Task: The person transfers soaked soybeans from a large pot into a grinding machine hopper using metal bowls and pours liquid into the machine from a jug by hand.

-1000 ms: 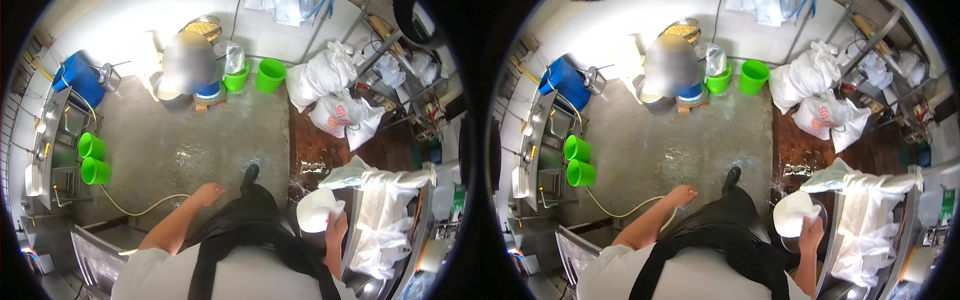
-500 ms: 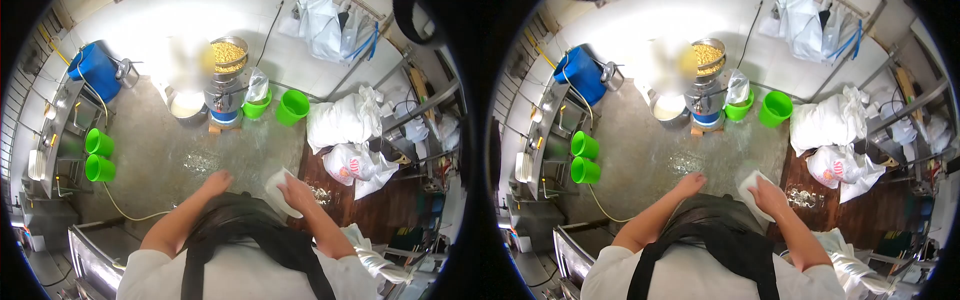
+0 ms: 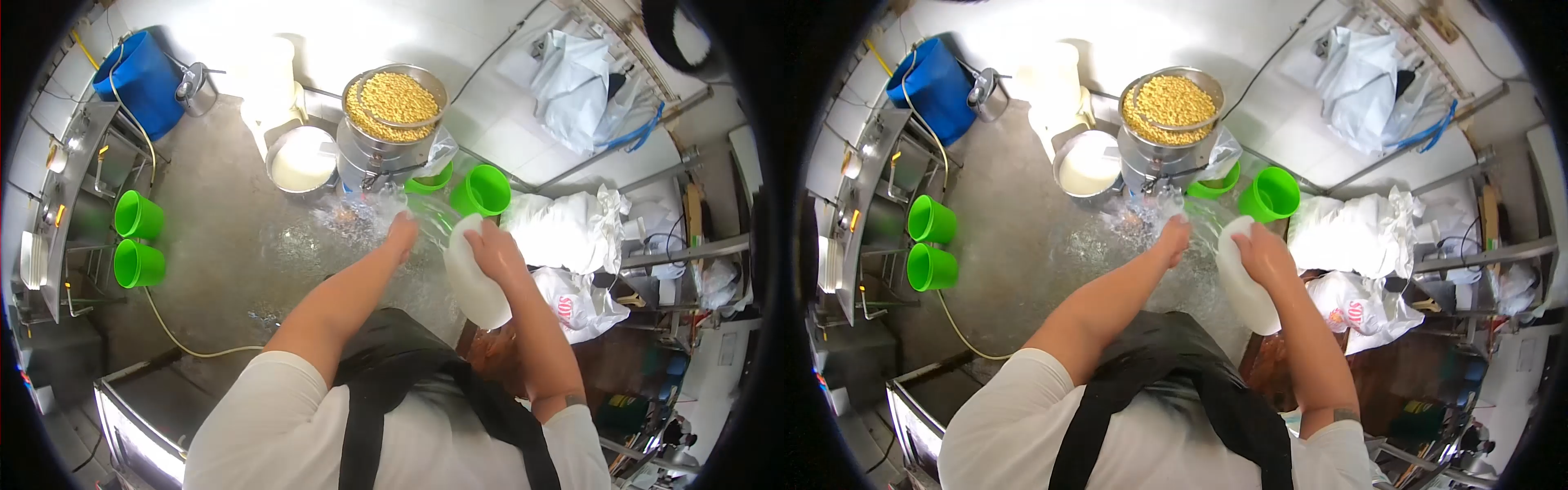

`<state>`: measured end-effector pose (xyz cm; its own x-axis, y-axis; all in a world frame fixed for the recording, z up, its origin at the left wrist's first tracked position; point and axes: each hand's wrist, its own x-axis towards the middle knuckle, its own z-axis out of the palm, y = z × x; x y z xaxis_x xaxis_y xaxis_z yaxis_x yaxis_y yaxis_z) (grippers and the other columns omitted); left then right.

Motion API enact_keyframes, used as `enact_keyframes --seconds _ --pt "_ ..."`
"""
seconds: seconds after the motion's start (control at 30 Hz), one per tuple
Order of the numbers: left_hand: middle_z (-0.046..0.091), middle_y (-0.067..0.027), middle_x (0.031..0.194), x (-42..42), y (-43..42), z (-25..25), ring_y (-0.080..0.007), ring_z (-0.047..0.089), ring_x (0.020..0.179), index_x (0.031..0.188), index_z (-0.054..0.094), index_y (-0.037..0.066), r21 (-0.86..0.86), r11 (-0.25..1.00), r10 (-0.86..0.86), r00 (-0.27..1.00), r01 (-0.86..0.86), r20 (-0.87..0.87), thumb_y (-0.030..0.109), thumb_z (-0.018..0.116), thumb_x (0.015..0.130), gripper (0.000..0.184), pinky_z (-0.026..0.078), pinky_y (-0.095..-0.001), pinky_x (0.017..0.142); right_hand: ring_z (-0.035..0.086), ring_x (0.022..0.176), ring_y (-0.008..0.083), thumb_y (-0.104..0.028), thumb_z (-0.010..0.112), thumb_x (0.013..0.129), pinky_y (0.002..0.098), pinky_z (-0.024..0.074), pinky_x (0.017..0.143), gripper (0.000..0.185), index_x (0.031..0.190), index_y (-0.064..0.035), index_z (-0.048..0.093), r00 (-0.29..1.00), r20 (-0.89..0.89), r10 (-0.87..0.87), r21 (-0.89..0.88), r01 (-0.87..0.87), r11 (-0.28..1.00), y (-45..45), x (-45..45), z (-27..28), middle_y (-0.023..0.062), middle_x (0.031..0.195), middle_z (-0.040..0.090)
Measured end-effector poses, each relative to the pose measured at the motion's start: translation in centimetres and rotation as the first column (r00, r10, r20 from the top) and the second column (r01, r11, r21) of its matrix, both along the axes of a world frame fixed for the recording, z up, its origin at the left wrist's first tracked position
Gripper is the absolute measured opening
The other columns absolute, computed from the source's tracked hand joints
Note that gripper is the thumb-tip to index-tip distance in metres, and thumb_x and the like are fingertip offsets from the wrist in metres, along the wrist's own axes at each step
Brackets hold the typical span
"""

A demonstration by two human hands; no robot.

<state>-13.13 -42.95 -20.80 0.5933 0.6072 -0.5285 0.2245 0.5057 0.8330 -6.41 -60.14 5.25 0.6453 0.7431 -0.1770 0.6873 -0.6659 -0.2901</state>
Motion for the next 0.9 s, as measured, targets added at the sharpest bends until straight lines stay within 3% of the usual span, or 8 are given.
enact_keyframes --seconds 0.03,0.1,0.23,0.3,0.37,0.5,0.67,0.9 --pt "0.053 -0.0252 0.148 0.5 0.8 -2.4 -0.0364 0.051 0.138 0.145 0.050 0.003 -0.012 1.000 0.007 1.000 -0.007 0.004 0.026 0.058 0.094 0.057 0.052 -0.0494 0.099 0.064 0.107 0.0535 -0.041 0.057 0.103 0.0583 0.0494 0.093 0.050 0.122 0.0049 0.060 0.998 -0.043 -0.053 0.077 0.056 0.995 -0.2 -0.4 -0.3 0.0360 0.108 0.067" --pt "0.066 -0.0039 0.097 0.1 2.1 -6.4 -0.0226 0.061 0.077 0.125 0.059 0.009 0.170 0.975 -0.145 0.989 0.141 0.011 0.027 0.060 0.096 0.034 0.050 -0.0420 0.067 0.065 0.105 0.0532 -0.041 0.059 0.102 0.0570 0.0506 0.092 0.050 0.124 0.0044 0.059 0.997 -0.040 -0.059 0.185 0.065 0.981 -1.1 0.0 -3.2 0.0350 0.108 0.068" --pt "0.069 -0.0088 0.102 -8.6 5.5 1.3 -0.0259 0.065 0.085 0.118 0.064 0.008 -0.006 0.861 -0.508 0.859 0.509 -0.057 0.028 0.060 0.096 0.030 0.052 -0.0434 0.075 0.070 0.097 0.0477 -0.035 0.068 0.099 0.0499 0.0546 0.088 0.052 0.133 0.0032 0.054 0.992 -0.011 -0.127 0.362 0.122 0.924 -2.8 -1.2 -8.5 0.0295 0.105 0.072" --pt "0.071 -0.0167 0.108 -10.6 6.7 2.3 -0.0319 0.069 0.093 0.111 0.067 0.005 0.283 0.523 -0.716 0.595 0.804 -0.366 0.030 0.060 0.096 0.030 0.054 -0.0444 0.082 0.071 0.094 0.0436 -0.032 0.069 0.098 0.0469 0.0549 0.087 0.054 0.136 0.0025 0.052 0.971 -0.155 -0.184 0.342 0.227 0.912 -2.0 -2.5 -9.5 0.0268 0.103 0.072" --pt "0.070 -0.0198 0.108 -11.7 5.9 2.5 -0.0352 0.069 0.096 0.111 0.067 0.004 0.410 0.499 -0.680 0.638 0.764 -0.361 0.032 0.063 0.095 0.032 0.055 -0.0448 0.084 0.068 0.080 0.0166 -0.018 0.071 0.096 0.0310 0.0546 0.074 0.061 0.145 0.0018 0.039 0.907 -0.343 -0.244 0.312 0.355 0.881 -1.2 -3.3 -11.7 0.0138 0.097 0.072" --pt "0.069 -0.0242 0.112 -12.2 6.0 9.4 -0.0418 0.068 0.102 0.114 0.064 0.000 0.617 0.449 -0.693 0.688 0.646 -0.216 0.039 0.072 0.093 0.045 0.054 -0.0475 0.088 0.065 0.082 0.0163 -0.012 0.067 0.098 0.0311 0.0538 0.071 0.091 0.161 -0.0012 0.003 0.709 -0.666 -0.230 0.334 0.560 0.758 4.2 -6.1 -11.9 0.0118 0.097 0.068" --pt "0.066 -0.0283 0.114 -13.5 6.9 13.3 -0.0470 0.066 0.104 0.126 0.055 -0.001 0.751 0.455 -0.567 0.806 0.479 -0.171 0.035 0.076 0.091 0.054 0.053 -0.0513 0.089 0.063 0.091 0.0168 -0.010 0.064 0.100 0.0309 0.0539 0.077 0.094 0.164 -0.0035 -0.004 0.350 -0.933 -0.085 0.212 0.726 0.654 10.9 -9.0 -10.3 0.0112 0.104 0.062" --pt "0.065 -0.0328 0.116 -22.1 9.5 11.0 -0.0529 0.061 0.110 0.131 0.049 -0.003 0.726 0.557 -0.192 0.913 0.403 -0.360 0.025 0.063 0.099 0.045 0.051 -0.0534 0.093 0.063 0.119 0.0225 -0.025 0.063 0.105 0.0371 0.0475 0.106 0.070 0.161 -0.0018 0.029 0.237 -0.916 0.324 0.316 -0.075 0.946 14.5 -8.3 -9.7 0.0185 0.139 0.063"
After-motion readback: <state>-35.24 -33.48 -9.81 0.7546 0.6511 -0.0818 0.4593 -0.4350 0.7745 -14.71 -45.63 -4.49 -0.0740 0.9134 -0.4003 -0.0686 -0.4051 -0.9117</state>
